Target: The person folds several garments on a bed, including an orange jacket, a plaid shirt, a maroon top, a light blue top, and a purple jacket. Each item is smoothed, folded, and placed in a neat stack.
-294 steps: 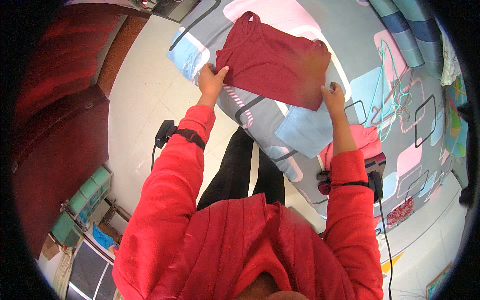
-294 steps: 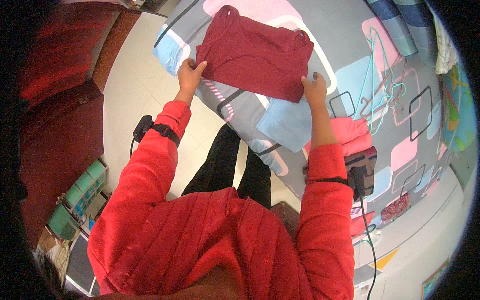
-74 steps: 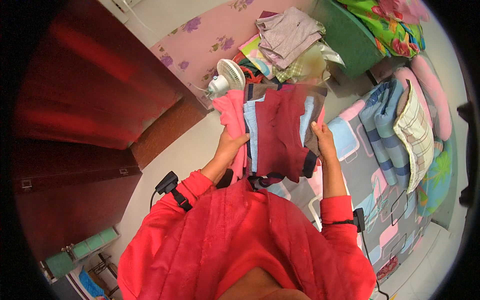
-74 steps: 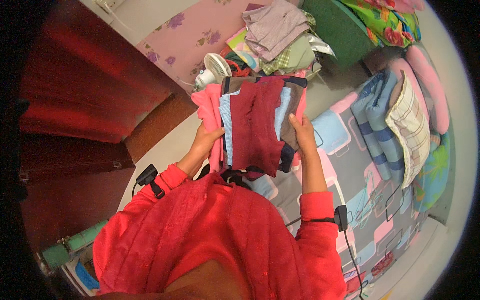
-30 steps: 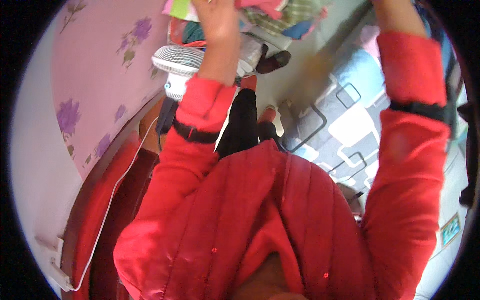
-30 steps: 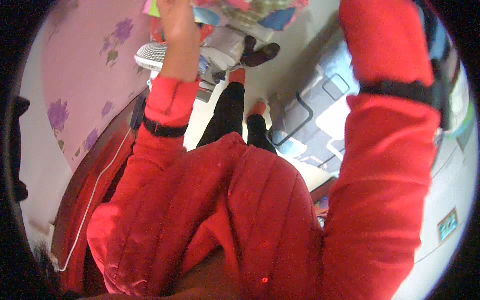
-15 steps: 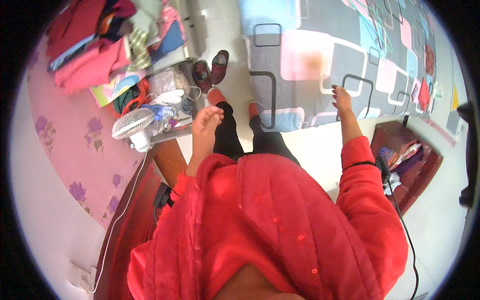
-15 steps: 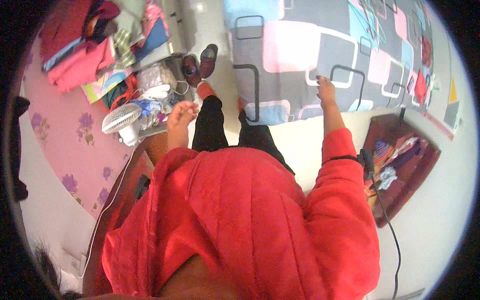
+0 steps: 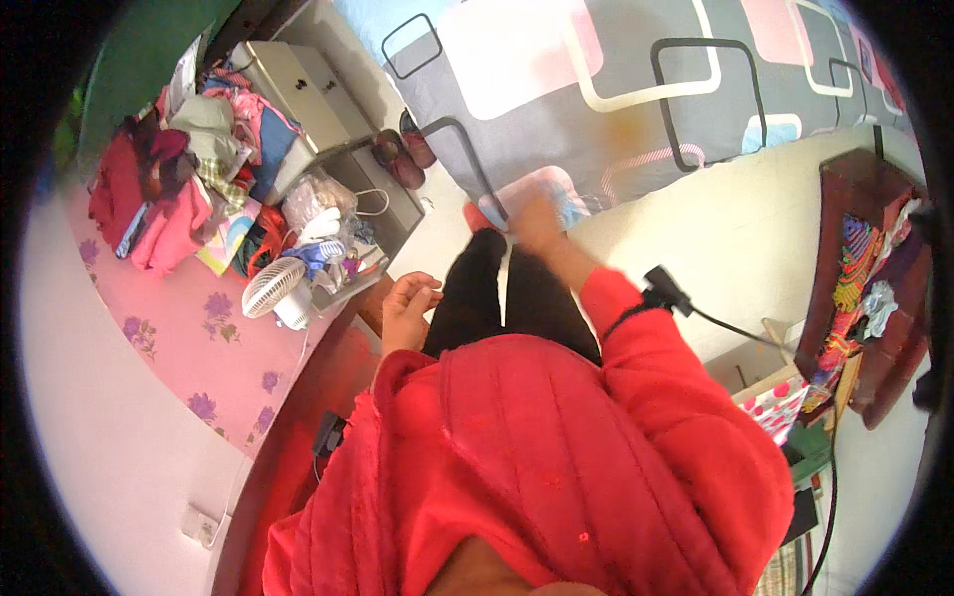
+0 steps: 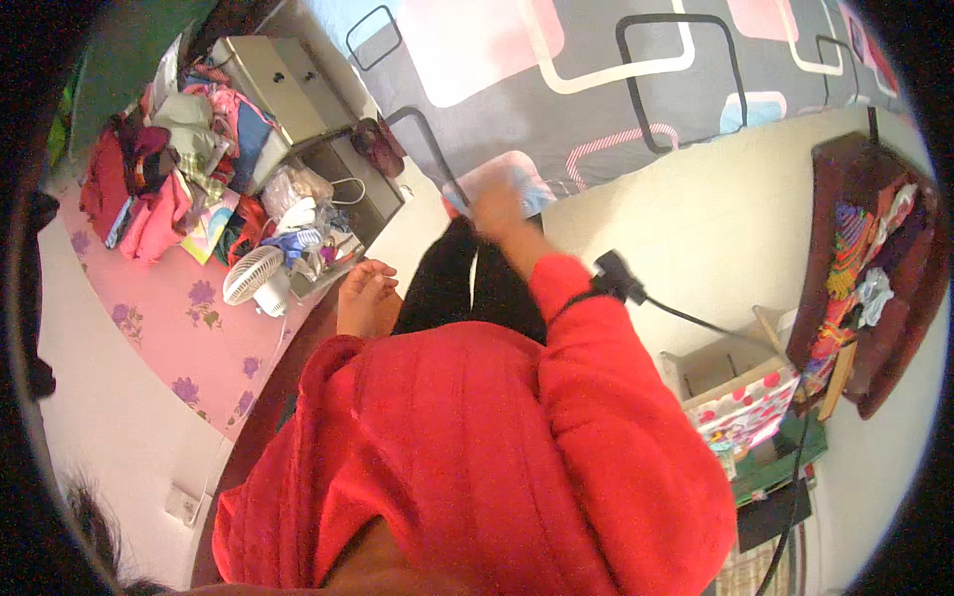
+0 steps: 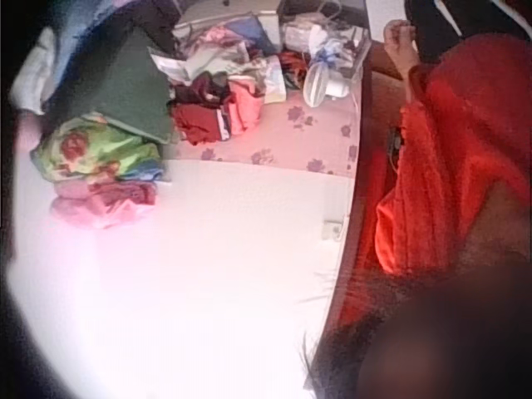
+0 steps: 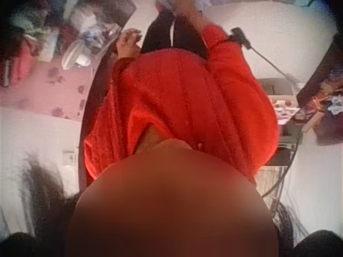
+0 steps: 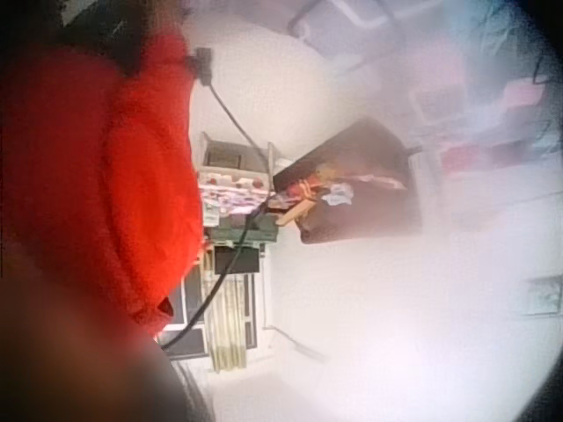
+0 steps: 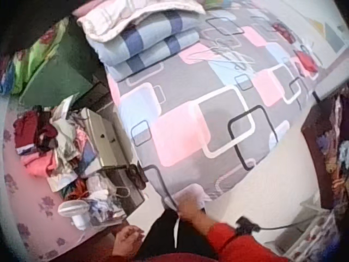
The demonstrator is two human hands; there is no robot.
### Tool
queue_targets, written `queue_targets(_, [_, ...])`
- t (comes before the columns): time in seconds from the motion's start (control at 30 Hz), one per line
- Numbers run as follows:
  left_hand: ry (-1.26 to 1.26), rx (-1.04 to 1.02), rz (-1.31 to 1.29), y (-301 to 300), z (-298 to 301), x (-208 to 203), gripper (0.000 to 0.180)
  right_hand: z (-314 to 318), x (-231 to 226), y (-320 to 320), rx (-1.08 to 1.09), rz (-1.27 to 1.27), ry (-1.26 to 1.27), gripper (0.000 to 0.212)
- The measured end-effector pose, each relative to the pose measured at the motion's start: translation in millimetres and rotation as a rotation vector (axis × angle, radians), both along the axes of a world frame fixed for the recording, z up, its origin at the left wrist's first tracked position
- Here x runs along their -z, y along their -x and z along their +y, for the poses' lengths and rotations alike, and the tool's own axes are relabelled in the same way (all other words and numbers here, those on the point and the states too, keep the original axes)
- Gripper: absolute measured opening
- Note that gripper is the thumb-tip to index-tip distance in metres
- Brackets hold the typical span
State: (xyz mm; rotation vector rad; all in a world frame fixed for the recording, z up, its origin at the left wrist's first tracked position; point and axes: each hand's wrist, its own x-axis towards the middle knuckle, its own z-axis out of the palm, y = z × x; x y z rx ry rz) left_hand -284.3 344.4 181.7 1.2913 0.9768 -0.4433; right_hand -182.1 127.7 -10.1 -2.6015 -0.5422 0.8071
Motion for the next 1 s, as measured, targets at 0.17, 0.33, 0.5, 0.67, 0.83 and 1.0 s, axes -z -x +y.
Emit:
queue_targets(0.17, [0.017,0.1,-0.152,-6,-6,-6,0.017,2,-21,34,0.023,0.242,-0.611,0.03])
queue_targets(0.33, [0.056,0.191,-0.166,-6,-7,-24,0.018,-64,16,-7,0.453,-0.044,-0.012,0.045])
queue_targets(0.5, [-0.042,0.386,-0.468,-59,-18,-95,0.019,-10,-18,88,-0.314,0.598,-0.297,0.045])
queue_targets(0.67, [0.069,0.323,-1.257,-129,-69,-234,0.048,-65,-91,99,-0.164,0.531,-0.378,0.036])
queue_targets(0.83, [0.033,0.587,-2.097,-143,-144,-373,0.053,-193,-132,83,0.121,0.326,-0.271,0.036])
queue_targets(1.0, [-0.151,0.737,-2.343,-133,-266,-430,0.05,-328,-162,95,0.327,0.295,-0.213,0.035])
